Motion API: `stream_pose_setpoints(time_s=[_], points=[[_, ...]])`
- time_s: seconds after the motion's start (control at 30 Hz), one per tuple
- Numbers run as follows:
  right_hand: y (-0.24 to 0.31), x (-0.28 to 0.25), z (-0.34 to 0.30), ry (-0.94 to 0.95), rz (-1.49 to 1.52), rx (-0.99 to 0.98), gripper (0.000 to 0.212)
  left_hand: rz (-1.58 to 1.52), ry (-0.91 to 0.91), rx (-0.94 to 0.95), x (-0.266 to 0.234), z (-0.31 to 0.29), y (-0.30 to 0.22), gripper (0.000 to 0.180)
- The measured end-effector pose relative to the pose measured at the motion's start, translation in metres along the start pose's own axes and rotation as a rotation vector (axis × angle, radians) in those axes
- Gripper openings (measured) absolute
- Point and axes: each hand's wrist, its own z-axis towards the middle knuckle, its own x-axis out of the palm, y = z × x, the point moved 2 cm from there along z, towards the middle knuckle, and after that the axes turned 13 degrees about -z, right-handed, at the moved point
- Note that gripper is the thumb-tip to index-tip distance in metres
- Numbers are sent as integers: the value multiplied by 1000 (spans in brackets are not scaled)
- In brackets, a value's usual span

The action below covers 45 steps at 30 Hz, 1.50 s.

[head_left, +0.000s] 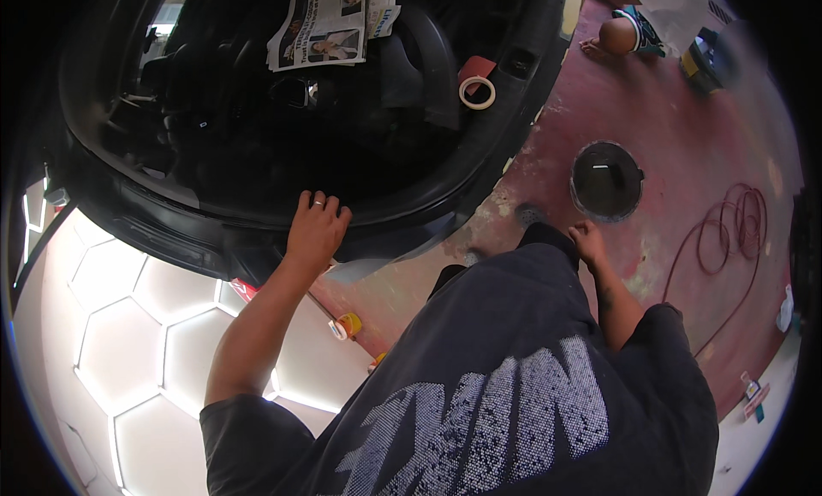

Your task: The person applies masking tape to the edges of the car trunk and then uses a spray gun to apply a substance to the trunk area. Another person wipes the trunk with a cloth.

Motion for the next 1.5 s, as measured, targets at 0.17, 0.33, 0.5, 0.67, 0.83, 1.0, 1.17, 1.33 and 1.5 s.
stream_pose_setpoints(time_s=[0.17,0.33,0.5,0.67,0.83,1.0,1.17,1.33,1.5], points=[[4,15,-20,-116,127,-35,36,-46,226,135,2,15,-4,34],[-29,74,-73,-146,351,178,36,132,162,403,15,31,-39,36],[-62,158,-146,-226,388,248,33,225,231,462,41,37,-51,47],[-119,238,-225,-284,462,432,29,340,184,539,35,36,-64,35],[-196,326,-326,-331,427,547,17,-143,-152,411,56,61,-117,24],[-215,355,-437,-295,753,689,13,-743,-154,541,109,52,-222,20],[-202,354,-521,-257,463,658,16,-852,12,451,165,46,-260,37],[-198,297,-529,-257,133,607,18,-919,2,325,205,29,-240,45],[-256,241,-489,-314,-5,518,30,-1036,122,292,257,22,-232,42]])
